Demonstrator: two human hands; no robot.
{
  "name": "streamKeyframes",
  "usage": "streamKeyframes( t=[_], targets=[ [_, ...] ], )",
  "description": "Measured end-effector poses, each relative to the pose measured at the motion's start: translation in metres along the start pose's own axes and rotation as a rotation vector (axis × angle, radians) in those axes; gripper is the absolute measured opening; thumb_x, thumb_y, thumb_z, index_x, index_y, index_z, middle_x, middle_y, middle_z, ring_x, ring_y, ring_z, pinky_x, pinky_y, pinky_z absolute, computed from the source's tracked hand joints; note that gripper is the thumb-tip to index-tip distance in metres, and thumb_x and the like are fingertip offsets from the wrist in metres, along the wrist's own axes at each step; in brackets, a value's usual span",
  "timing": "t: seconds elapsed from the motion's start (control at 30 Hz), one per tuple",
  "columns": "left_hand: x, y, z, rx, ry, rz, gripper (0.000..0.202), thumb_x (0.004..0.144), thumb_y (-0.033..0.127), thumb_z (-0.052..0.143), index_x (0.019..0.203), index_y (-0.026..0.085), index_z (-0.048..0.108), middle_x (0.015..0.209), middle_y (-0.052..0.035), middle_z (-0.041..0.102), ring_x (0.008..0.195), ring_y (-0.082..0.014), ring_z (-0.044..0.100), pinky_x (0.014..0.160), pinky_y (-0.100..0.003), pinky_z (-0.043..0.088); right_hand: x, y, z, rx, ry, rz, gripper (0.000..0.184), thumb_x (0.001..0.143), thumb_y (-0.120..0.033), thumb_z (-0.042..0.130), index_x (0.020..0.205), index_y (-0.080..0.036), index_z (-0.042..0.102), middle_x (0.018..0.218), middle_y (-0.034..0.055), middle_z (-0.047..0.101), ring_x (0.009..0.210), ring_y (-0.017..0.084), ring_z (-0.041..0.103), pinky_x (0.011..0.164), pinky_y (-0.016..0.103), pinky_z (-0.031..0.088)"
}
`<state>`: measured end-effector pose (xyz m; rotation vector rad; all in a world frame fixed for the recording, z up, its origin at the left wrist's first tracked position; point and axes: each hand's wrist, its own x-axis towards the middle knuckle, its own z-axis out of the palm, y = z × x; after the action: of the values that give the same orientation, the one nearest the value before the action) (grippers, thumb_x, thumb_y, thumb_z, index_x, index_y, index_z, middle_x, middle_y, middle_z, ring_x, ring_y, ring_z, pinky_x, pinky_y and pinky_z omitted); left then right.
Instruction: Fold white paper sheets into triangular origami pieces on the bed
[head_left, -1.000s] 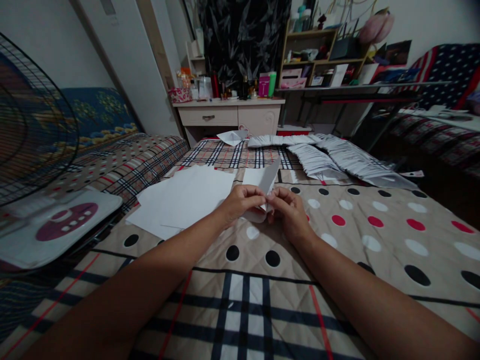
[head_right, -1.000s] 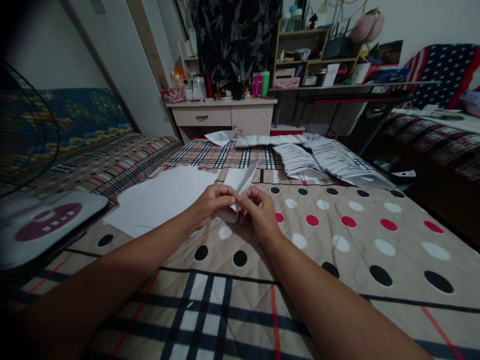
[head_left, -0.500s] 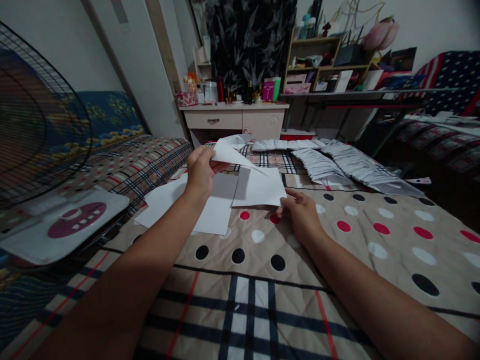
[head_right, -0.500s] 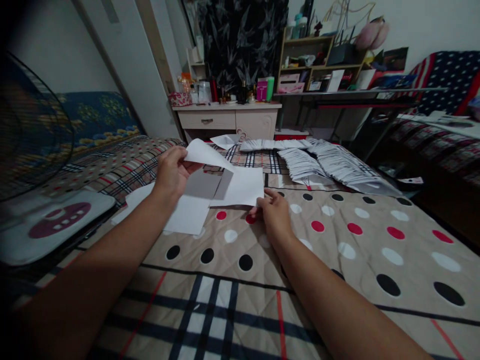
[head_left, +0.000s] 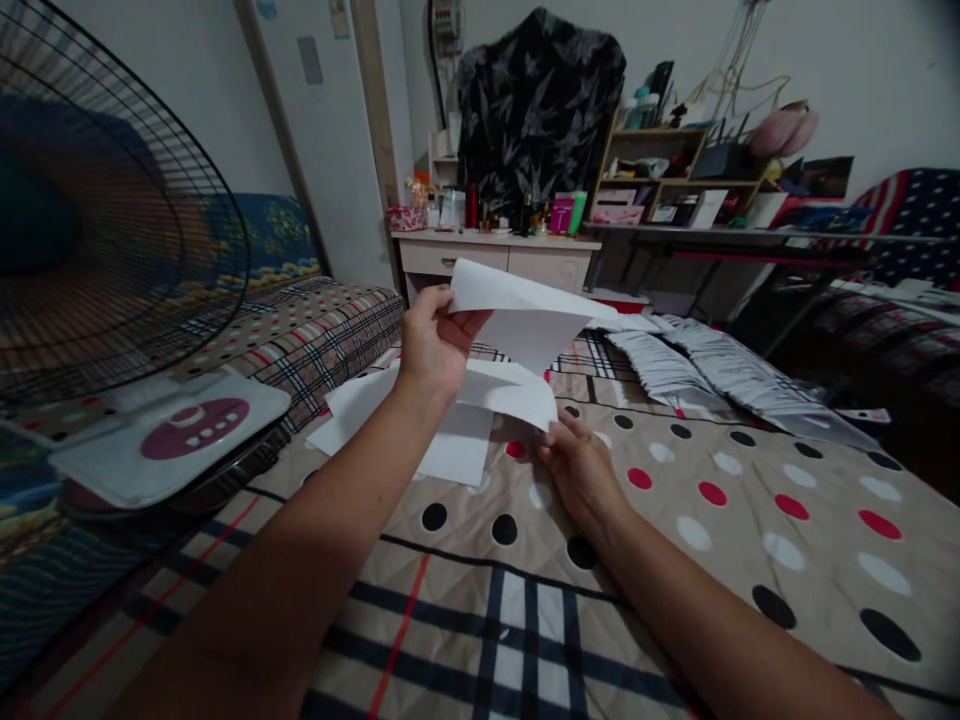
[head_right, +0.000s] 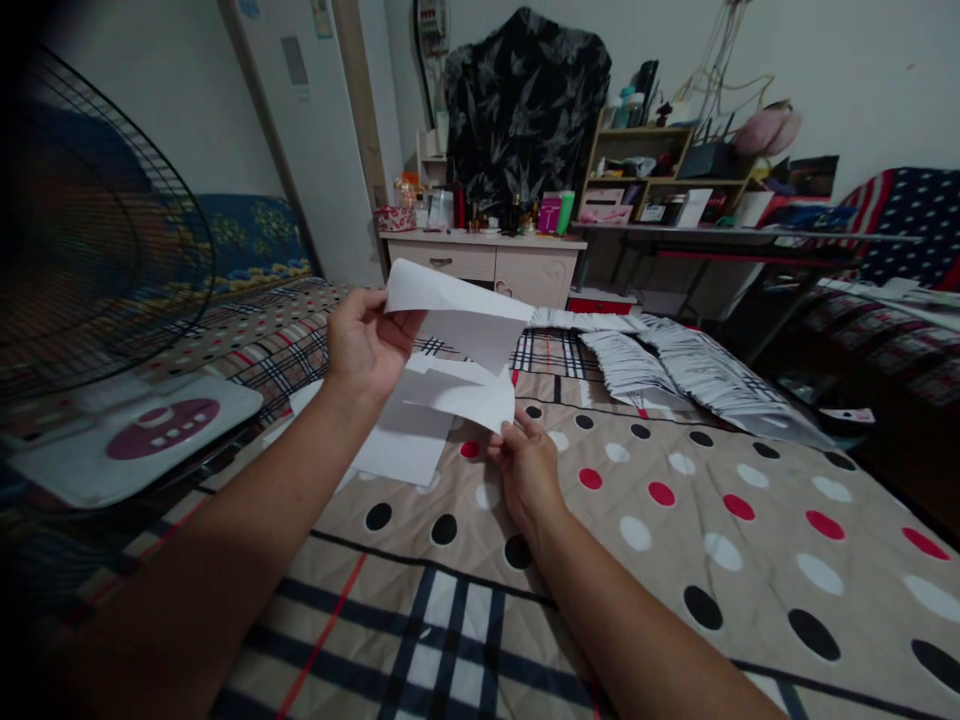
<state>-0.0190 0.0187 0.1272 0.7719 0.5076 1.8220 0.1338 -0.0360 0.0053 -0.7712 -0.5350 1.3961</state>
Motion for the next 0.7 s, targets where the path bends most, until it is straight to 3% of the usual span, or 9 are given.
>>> streamKeyframes(
  t=[0.17, 0.3, 0.4, 0.5, 0.6, 0.7],
  targets=[
    [-0.005, 0.004, 0.003, -0.038, -0.041, -0.014, 0.004, 0.069, 0.017, 0.057, 0.071, 0.017, 0.053, 0.073, -0.0009, 0.068, 0.082, -0.017, 0.07, 0.076, -0.028, 0.06, -0.008, 0.03, 0.038, -0.109, 0.064, 0.06, 0.029, 0.068, -0.009, 0.06, 0.094, -0.019, 0.052, 0.061, -0.005, 0.061, 0.045, 0.007, 0.057, 0.044, 0.015, 0.05],
    [-0.005, 0.003, 0.003, -0.031, -0.037, -0.025, 0.004, 0.07, 0.018, 0.056, 0.07, 0.017, 0.053, 0.074, -0.0011, 0.069, 0.084, -0.0176, 0.071, 0.078, -0.028, 0.06, -0.014, 0.048, 0.059, -0.215, 0.04, 0.114, 0.035, 0.068, -0.008, 0.058, 0.1, -0.019, 0.049, 0.063, -0.0048, 0.059, 0.049, 0.011, 0.063, 0.047, 0.02, 0.054],
    [-0.004, 0.004, 0.002, -0.048, -0.028, -0.036, 0.004, 0.071, 0.018, 0.056, 0.07, 0.017, 0.053, 0.073, -0.0017, 0.069, 0.086, -0.019, 0.071, 0.08, -0.03, 0.06, -0.021, 0.052, 0.058, -0.301, 0.005, 0.153, 0.04, 0.067, -0.013, 0.061, 0.104, -0.019, 0.048, 0.069, -0.0036, 0.057, 0.053, 0.014, 0.064, 0.045, 0.025, 0.054],
    [-0.003, 0.004, 0.002, -0.061, -0.031, -0.045, 0.004, 0.071, 0.019, 0.057, 0.072, 0.016, 0.053, 0.074, -0.0029, 0.069, 0.088, -0.0199, 0.071, 0.082, -0.032, 0.06, -0.025, 0.05, 0.046, -0.477, 0.021, 0.019, 0.041, 0.065, -0.021, 0.067, 0.104, -0.019, 0.053, 0.084, 0.0023, 0.06, 0.064, 0.016, 0.062, 0.042, 0.025, 0.049],
    [-0.004, 0.004, 0.002, -0.052, -0.026, -0.061, 0.004, 0.072, 0.019, 0.056, 0.073, 0.015, 0.054, 0.076, -0.0038, 0.07, 0.091, -0.021, 0.071, 0.084, -0.033, 0.06, -0.023, 0.046, 0.036, -0.54, 0.02, -0.126, 0.041, 0.066, -0.024, 0.068, 0.105, -0.021, 0.055, 0.1, 0.0076, 0.063, 0.085, 0.02, 0.064, 0.061, 0.028, 0.054],
    [-0.005, 0.002, 0.002, -0.059, -0.031, -0.076, 0.005, 0.071, 0.019, 0.056, 0.073, 0.016, 0.053, 0.075, -0.0036, 0.069, 0.089, -0.0204, 0.071, 0.083, -0.033, 0.06, -0.017, 0.044, 0.04, -0.476, -0.005, -0.092, 0.041, 0.065, -0.022, 0.068, 0.104, -0.023, 0.056, 0.111, 0.0088, 0.064, 0.101, 0.022, 0.062, 0.079, 0.033, 0.054]
  ],
)
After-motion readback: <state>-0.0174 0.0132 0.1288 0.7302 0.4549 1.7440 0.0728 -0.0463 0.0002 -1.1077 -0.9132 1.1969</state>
